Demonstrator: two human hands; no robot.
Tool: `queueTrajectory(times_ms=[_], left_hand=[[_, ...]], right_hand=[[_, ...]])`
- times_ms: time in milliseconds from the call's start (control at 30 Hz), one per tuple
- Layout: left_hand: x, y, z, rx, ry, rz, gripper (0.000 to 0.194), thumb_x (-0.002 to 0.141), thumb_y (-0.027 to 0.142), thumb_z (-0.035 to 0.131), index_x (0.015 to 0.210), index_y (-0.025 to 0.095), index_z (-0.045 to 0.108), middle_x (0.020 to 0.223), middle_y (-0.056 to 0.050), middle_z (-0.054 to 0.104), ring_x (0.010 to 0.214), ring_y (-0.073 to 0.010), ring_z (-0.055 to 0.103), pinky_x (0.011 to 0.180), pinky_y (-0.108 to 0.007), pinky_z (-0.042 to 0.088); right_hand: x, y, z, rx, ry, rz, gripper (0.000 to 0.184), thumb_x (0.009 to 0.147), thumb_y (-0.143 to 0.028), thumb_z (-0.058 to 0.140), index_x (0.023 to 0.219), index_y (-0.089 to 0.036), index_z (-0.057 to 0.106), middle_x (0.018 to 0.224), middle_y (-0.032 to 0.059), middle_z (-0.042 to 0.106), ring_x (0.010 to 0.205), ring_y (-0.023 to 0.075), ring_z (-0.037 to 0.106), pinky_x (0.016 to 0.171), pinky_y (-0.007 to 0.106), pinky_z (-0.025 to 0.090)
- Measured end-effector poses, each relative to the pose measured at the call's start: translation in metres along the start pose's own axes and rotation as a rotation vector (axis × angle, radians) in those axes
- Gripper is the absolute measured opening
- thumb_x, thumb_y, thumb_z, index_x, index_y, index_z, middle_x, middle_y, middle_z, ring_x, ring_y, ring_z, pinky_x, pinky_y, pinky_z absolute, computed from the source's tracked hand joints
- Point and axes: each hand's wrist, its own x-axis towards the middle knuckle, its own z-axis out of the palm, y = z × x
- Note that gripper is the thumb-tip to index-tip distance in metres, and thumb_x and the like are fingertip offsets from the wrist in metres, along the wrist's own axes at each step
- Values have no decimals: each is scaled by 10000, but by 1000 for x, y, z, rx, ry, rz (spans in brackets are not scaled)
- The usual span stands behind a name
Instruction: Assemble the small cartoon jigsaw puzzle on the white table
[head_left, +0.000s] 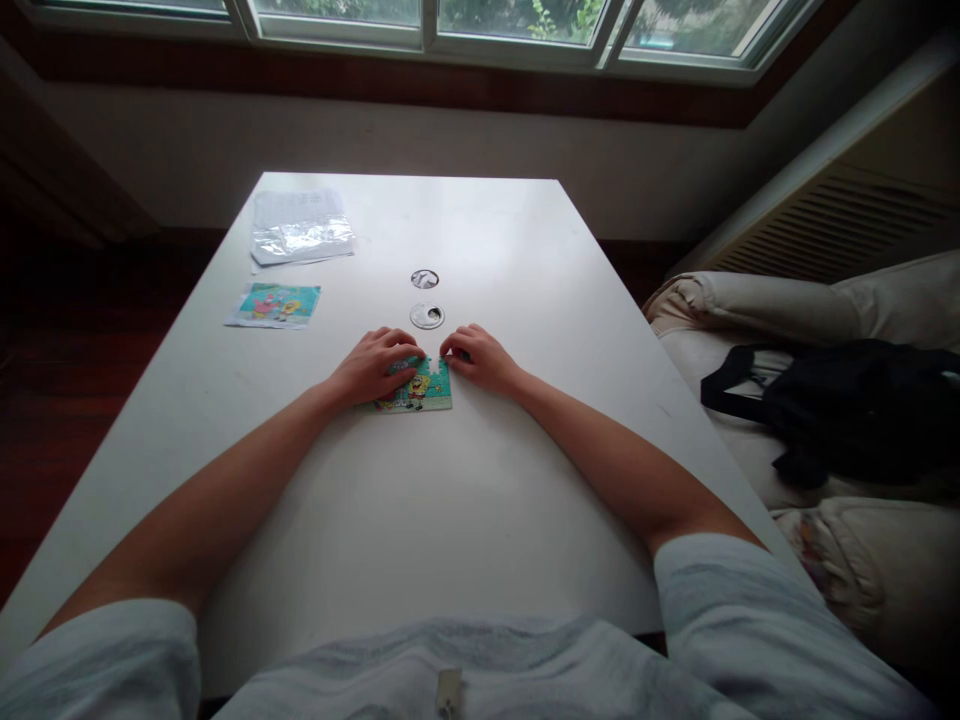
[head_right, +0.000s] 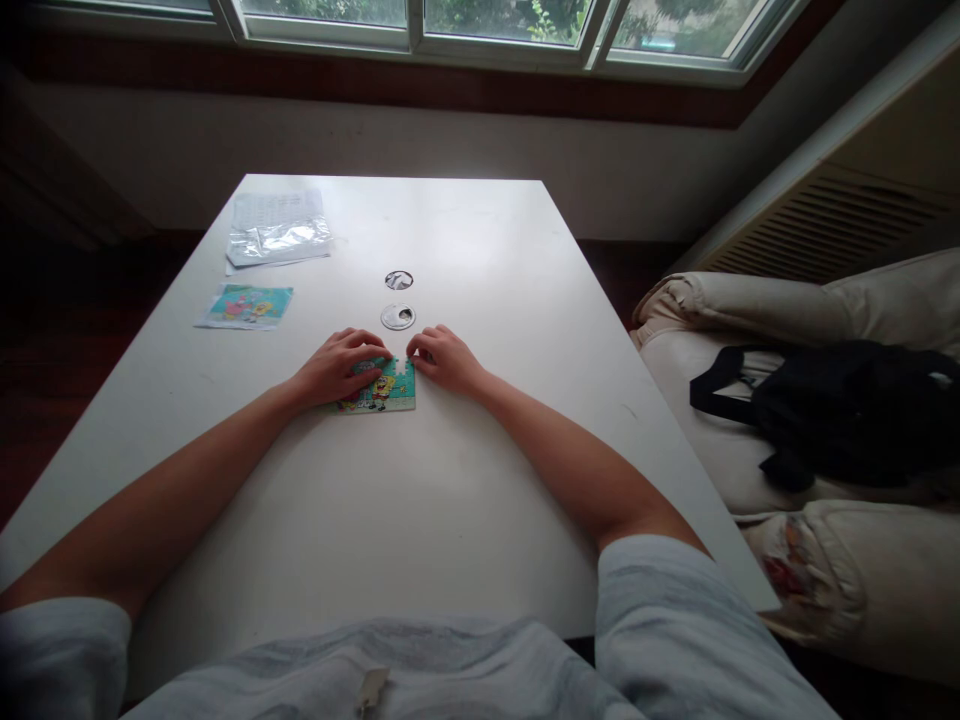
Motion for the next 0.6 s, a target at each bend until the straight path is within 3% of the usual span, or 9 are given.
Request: queueTrajectory(times_ms=[600], left_hand=[[0,0,0,-3,-3,0,332,959,377,545,1255,306,678,1271,-64,627,1173,-284,538,1081,-481,387]], right_hand=[[0,-1,-1,0,-4,10,134,892,-176,597,967,-221,699,877,51,635,885,235,513,846,364,423]])
